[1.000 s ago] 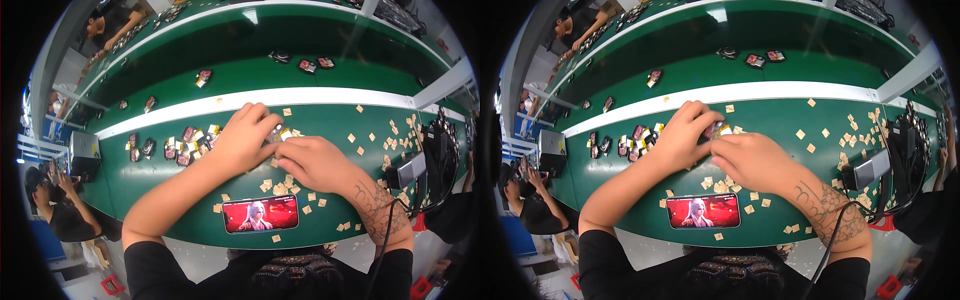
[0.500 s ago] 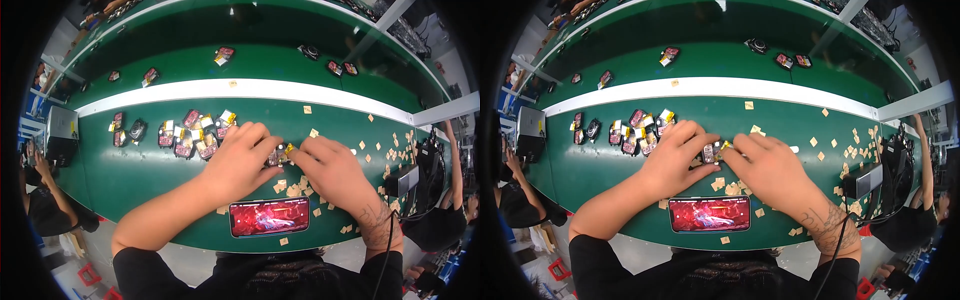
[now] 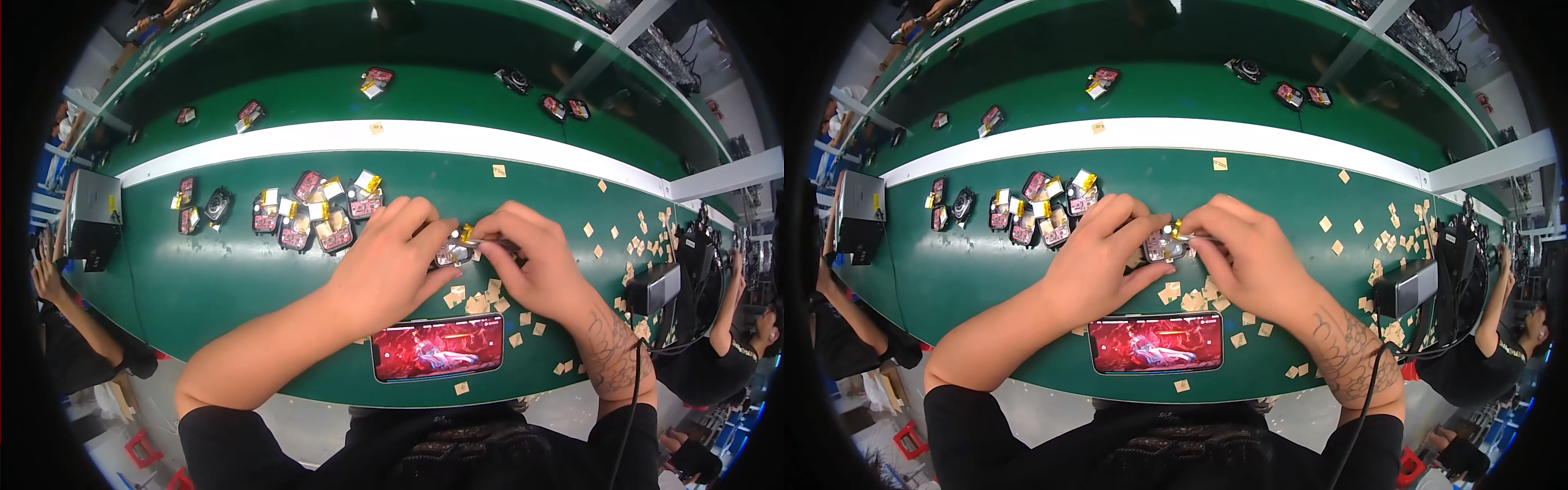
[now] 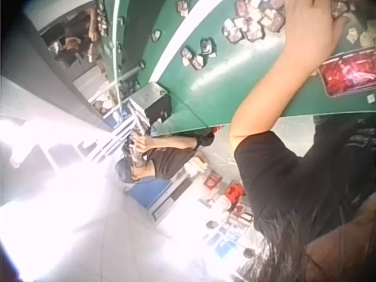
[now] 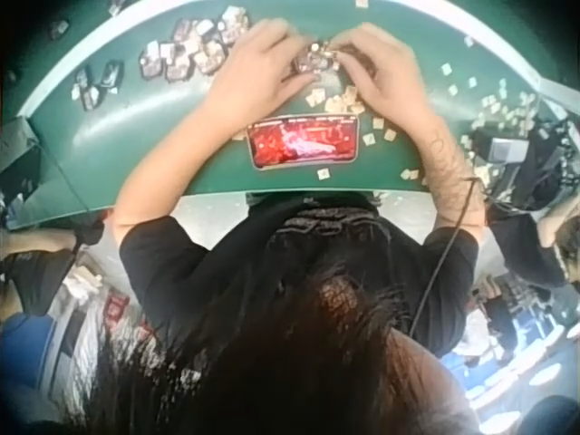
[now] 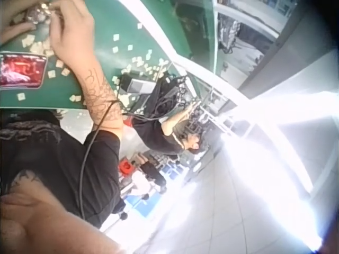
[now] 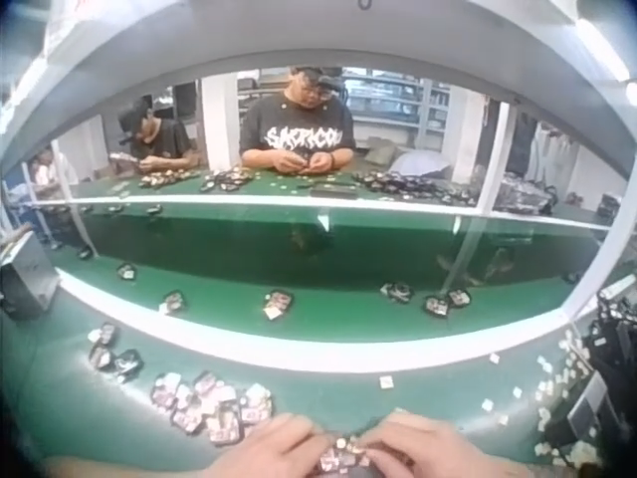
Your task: Applying small square stickers or labels to electronic modules on an assembly line.
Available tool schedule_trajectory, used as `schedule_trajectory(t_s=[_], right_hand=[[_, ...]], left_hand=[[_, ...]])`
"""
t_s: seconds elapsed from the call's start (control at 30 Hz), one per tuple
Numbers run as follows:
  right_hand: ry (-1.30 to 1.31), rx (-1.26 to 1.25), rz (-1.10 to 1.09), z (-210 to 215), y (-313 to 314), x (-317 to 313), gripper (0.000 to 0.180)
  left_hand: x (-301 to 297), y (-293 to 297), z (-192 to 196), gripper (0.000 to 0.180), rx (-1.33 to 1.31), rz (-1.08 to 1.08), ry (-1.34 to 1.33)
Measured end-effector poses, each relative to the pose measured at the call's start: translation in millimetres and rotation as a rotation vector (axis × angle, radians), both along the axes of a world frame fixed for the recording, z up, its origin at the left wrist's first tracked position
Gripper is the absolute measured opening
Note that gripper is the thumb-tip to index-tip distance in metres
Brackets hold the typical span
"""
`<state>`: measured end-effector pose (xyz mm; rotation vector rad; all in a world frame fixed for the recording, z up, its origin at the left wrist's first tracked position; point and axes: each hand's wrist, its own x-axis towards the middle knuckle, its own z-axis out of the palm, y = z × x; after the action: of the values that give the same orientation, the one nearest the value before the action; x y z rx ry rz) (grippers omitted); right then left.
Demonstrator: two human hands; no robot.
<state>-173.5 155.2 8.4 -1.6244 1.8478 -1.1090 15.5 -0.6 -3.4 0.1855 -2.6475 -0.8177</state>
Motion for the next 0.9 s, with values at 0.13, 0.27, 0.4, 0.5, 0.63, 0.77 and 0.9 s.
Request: schedule_trajectory(t_s=[0.13, 0.27, 0.4, 0.5, 0.63, 0.77, 0.9], right_hand=[[0.097, 0.040, 0.138, 16, 3, -8, 0.019], [0.202, -0.006, 0.217, 18, 5, -19, 0.013], [0.234, 0.097, 0.147, 16, 9, -27, 0.016], [0.293, 0.231, 0.074, 21, 6, -25, 0.027], [0.272, 0.235, 0.037, 22, 7, -25, 0.026], [0.358, 0.000, 0.131, 17, 2, -11, 0.037], [0.483, -0.075, 0.252, 8, 2, -12, 0.031]], left_hand=[[1, -3, 3, 0.059, 0.043, -0.015, 0.019], [3, -11, 5, 0.057, 0.061, -0.083, 0.001], [2, -10, 4, 0.052, 0.067, -0.056, 0.004], [4, -10, 2, 0.051, 0.080, -0.028, 0.009], [3, -11, 4, 0.051, 0.057, -0.036, 0.011], [1, -10, 2, 0.051, 0.064, -0.054, 0.021], [3, -7, 4, 0.051, 0.070, -0.082, 0.003]])
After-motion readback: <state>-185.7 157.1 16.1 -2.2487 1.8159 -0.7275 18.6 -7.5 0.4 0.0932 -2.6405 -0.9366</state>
